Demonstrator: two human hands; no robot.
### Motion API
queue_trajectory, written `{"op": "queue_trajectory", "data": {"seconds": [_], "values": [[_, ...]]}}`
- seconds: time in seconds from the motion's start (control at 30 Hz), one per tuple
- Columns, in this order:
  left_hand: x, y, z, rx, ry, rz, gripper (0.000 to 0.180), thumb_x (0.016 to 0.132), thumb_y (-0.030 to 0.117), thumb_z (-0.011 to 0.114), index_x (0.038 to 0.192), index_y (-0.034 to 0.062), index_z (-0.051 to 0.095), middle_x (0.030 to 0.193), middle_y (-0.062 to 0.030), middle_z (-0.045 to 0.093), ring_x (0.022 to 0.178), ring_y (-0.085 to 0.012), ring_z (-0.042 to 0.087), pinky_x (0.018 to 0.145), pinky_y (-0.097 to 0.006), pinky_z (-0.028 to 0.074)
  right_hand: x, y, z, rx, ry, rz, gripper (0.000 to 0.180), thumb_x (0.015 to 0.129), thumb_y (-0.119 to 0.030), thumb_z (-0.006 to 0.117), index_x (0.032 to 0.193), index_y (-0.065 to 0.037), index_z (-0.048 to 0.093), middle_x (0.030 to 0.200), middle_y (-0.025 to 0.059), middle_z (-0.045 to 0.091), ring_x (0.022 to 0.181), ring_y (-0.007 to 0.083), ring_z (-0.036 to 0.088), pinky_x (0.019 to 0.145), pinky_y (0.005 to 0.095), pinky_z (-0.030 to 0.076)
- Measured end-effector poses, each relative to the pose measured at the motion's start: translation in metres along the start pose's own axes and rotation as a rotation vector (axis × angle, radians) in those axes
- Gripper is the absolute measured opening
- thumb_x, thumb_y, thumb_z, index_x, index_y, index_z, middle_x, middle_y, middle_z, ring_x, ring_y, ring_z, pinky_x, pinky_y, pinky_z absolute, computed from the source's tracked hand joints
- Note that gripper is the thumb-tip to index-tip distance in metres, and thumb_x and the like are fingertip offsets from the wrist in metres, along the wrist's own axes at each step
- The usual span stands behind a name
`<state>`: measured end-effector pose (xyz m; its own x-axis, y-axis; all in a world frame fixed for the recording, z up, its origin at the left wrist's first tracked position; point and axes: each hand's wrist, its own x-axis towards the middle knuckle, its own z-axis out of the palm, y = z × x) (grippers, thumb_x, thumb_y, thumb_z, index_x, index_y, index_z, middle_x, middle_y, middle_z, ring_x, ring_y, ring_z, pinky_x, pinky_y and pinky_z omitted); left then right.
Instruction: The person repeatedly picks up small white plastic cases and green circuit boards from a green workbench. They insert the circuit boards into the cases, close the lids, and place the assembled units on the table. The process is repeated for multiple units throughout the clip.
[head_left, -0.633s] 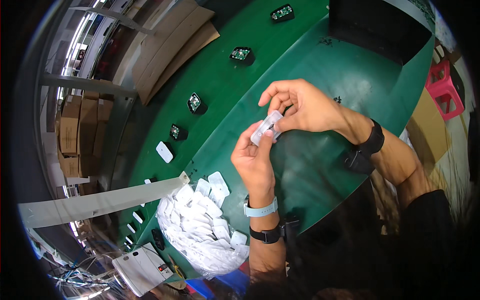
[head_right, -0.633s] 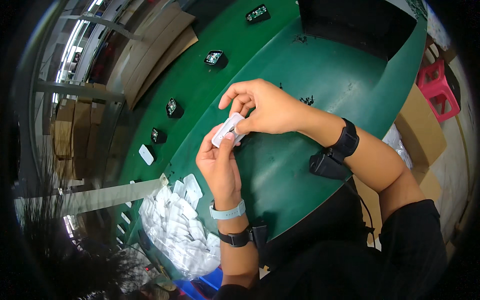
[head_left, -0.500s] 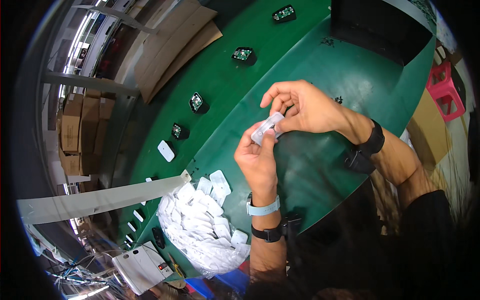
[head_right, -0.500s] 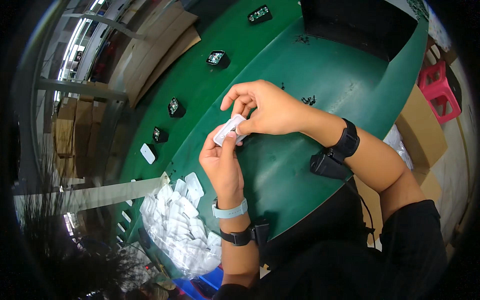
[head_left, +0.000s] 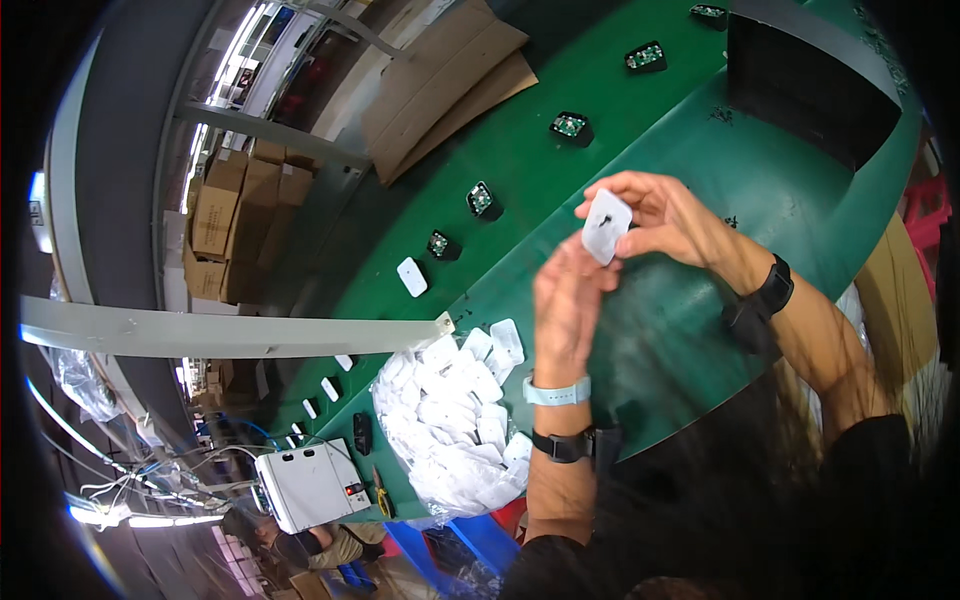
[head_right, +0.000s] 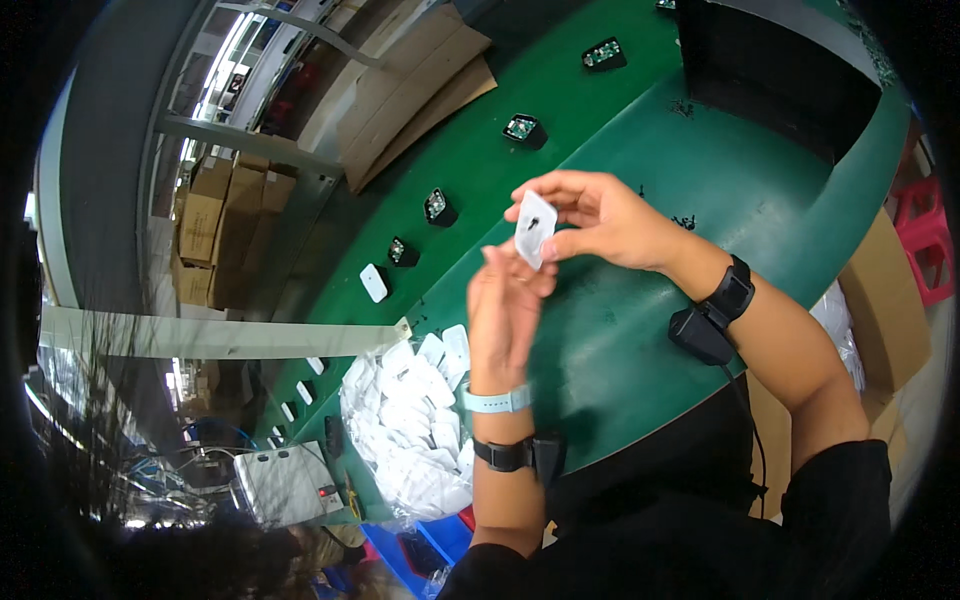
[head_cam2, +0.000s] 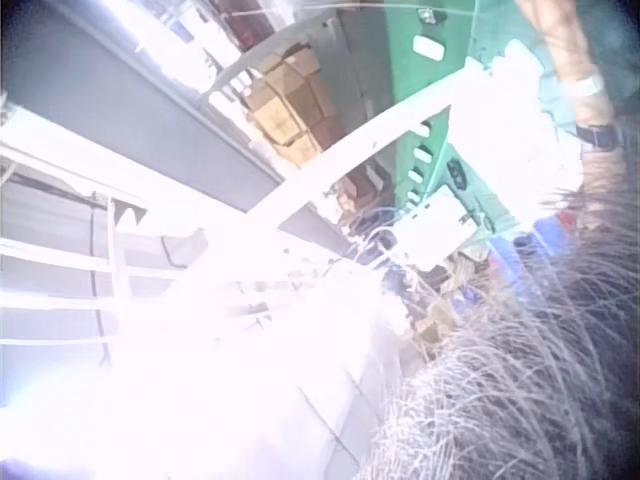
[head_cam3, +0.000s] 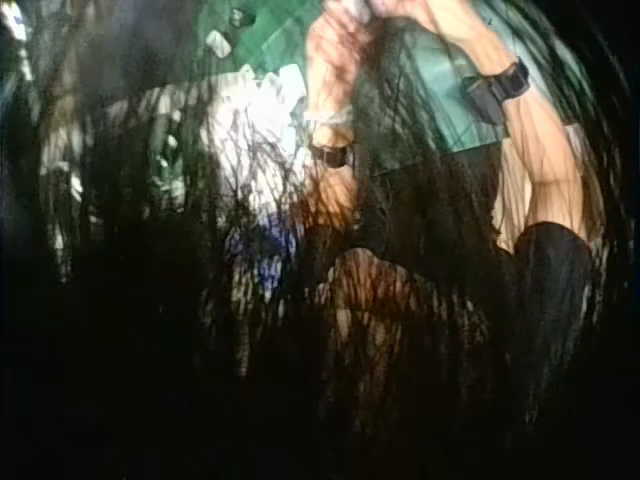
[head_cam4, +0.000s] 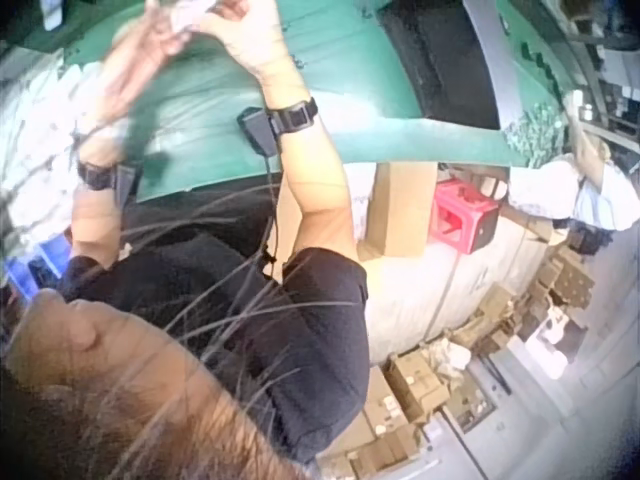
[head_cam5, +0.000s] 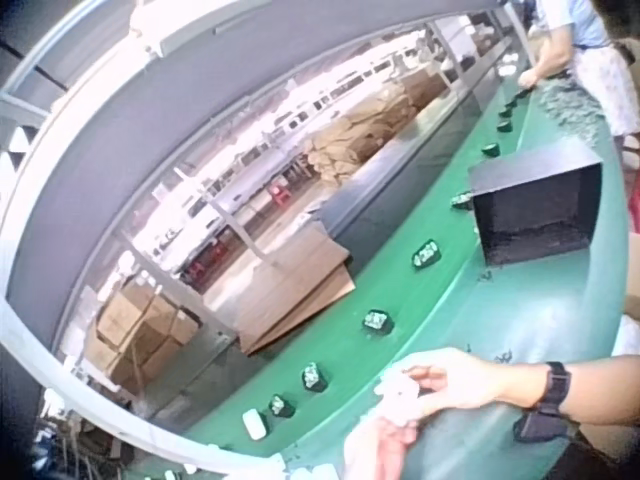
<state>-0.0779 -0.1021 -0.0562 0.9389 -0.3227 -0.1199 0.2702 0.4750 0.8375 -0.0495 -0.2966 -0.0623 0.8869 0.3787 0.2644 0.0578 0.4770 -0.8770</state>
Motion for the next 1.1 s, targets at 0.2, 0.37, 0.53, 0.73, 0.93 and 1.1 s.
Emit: {"op": "queue_trajectory", "data": {"seconds": [0.2, 0.37, 0.53, 0.73, 0.93, 1.1], "values": [[0.059, 0.065, -0.104, 1.779, 0.938, 0.472, 0.051, 0.082, 0.035, 0.076, 0.111, -0.0031, 0.058, 0.108, -0.0262, 0.057, 0.091, -0.0439, 0.06, 0.083, -0.052, 0.049, -0.002, -0.017, -0.013, 0.236, 0.059, -0.01, 0.052, 0.09, -0.004, 0.071, 0.138, 0.003, 0.05, 0.128, 0.0147, 0.063, 0.116, 0.0234, 0.064, 0.101, 0.0369, 0.052], [0.07, 0.086, -0.179, 1.885, 1.071, 0.14, 0.051, 0.08, 0.031, 0.072, 0.109, -0.0064, 0.052, 0.107, -0.0361, 0.058, 0.099, -0.051, 0.059, 0.087, -0.058, 0.048, 0.013, -0.004, -0.002, 0.36, -0.081, -0.013, 0.05, 0.093, -0.004, 0.067, 0.139, 0.003, 0.05, 0.124, 0.014, 0.065, 0.11, 0.0225, 0.066, 0.098, 0.0369, 0.053], [0.065, 0.083, -0.087, 1.439, 0.973, 0.447, 0.044, 0.079, 0.014, 0.076, 0.109, -0.001, 0.049, 0.101, -0.0245, 0.066, 0.088, -0.0348, 0.066, 0.08, -0.043, 0.053, -0.011, -0.021, -0.027, 0.382, -0.086, -0.028, 0.047, 0.095, -0.01, 0.067, 0.139, 0.002, 0.052, 0.124, 0.0132, 0.065, 0.109, 0.0212, 0.066, 0.097, 0.0359, 0.053], [-0.006, 0.036, -0.017, 0.599, 0.216, 0.339, 0.05, 0.08, -0.012, 0.074, 0.121, 0.0021, 0.049, 0.114, -0.0113, 0.063, 0.099, -0.0165, 0.063, 0.085, -0.028, 0.053, -0.002, -0.007, -0.015, 0.4, -0.113, 0.016, 0.045, 0.097, -0.014, 0.066, 0.137, 0.002, 0.054, 0.124, 0.0113, 0.065, 0.106, 0.0189, 0.066, 0.095, 0.0345, 0.053], [-0.005, -0.003, -0.01, 0.044, 0.043, 0.343, 0.051, 0.082, -0.011, 0.071, 0.127, -0.0009, 0.05, 0.117, -0.0101, 0.064, 0.106, -0.0187, 0.063, 0.094, -0.032, 0.052, 0.0, -0.005, -0.009, 0.323, -0.126, 0.062, 0.041, 0.096, -0.013, 0.067, 0.134, 0.002, 0.057, 0.12, 0.0104, 0.068, 0.106, 0.0158, 0.066, 0.094, 0.0316, 0.054], [-0.009, -0.013, -0.016, 0.022, 0.171, 0.375, 0.046, 0.086, -0.008, 0.069, 0.129, -0.0041, 0.054, 0.119, -0.0128, 0.066, 0.105, -0.0195, 0.065, 0.096, -0.033, 0.051, 0.004, -0.003, 0.002, 0.072, 0.03, 0.124, 0.042, 0.09, -0.005, 0.073, 0.129, 0.002, 0.06, 0.117, 0.012, 0.068, 0.104, 0.0157, 0.066, 0.092, 0.0321, 0.055]]}}
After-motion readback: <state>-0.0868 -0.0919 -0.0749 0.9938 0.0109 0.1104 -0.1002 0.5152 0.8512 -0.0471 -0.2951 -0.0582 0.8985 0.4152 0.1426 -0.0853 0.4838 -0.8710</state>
